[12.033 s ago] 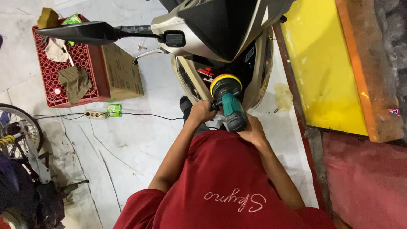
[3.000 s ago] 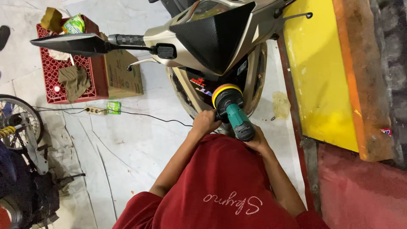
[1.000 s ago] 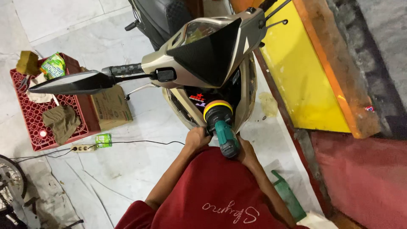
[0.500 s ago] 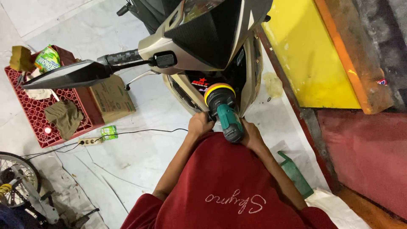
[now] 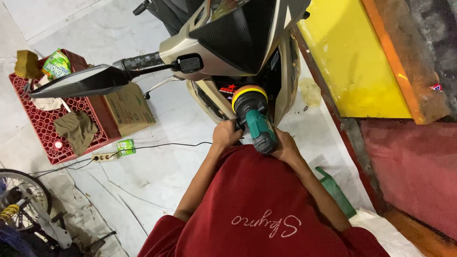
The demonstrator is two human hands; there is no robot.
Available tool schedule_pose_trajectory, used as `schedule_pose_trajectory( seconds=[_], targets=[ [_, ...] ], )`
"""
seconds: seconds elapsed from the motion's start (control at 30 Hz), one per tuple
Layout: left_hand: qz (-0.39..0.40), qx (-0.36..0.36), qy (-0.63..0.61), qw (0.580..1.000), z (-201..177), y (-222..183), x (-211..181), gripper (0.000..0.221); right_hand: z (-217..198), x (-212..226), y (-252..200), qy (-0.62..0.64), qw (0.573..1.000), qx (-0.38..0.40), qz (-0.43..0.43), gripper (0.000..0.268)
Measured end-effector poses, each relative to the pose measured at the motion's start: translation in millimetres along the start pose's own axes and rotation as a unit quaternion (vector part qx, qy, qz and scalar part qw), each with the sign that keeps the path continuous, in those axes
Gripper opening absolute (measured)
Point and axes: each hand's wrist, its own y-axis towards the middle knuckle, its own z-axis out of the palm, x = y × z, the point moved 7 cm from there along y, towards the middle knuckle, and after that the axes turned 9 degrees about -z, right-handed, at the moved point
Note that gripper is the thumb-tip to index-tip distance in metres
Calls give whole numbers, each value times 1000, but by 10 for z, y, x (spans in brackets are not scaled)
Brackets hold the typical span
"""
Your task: The person uses a green electric polisher with a yellow pad to buff the front fairing of a beige motorcycle. They move the tool in circular motions across the surface, focusing on the area below the windshield and around the headlight.
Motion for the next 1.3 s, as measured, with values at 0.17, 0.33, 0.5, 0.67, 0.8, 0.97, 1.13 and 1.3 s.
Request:
schedule_pose_trajectory(
  seconds=[0.17, 0.33, 0.5, 0.67, 0.8, 0.97, 1.13, 1.3],
  targets=[
    [6, -9, -7, 1000, -37, 25, 43, 34, -117, 202, 14, 31, 999, -17, -36, 60],
    [1, -6, -4, 1000, -95, 53, 49, 34, -160, 247, 55, 61, 996, -24, -53, 65],
    [11, -19, -30, 999, -248, 15, -30, 32, -113, 175, 107, 47, 994, -34, -92, 57],
    [-10, -19, -29, 999, -323, -33, -54, 30, -125, 256, 146, 44, 996, -15, -76, 58],
    [-12, -29, -36, 999, -356, -57, -31, 32, -58, 208, 193, 8, 998, 12, -57, 59],
    [-31, -44, -49, 997, -407, -84, -6, 30, -83, 298, 206, 17, 996, 4, -91, 58],
    [-28, -59, -42, 997, -357, -71, 67, 29, -91, 318, 185, 38, 985, -9, -170, 64],
    [-25, -50, -56, 997, -310, -51, 64, 28, -127, 323, 172, 29, 989, -9, -147, 63]
  ],
)
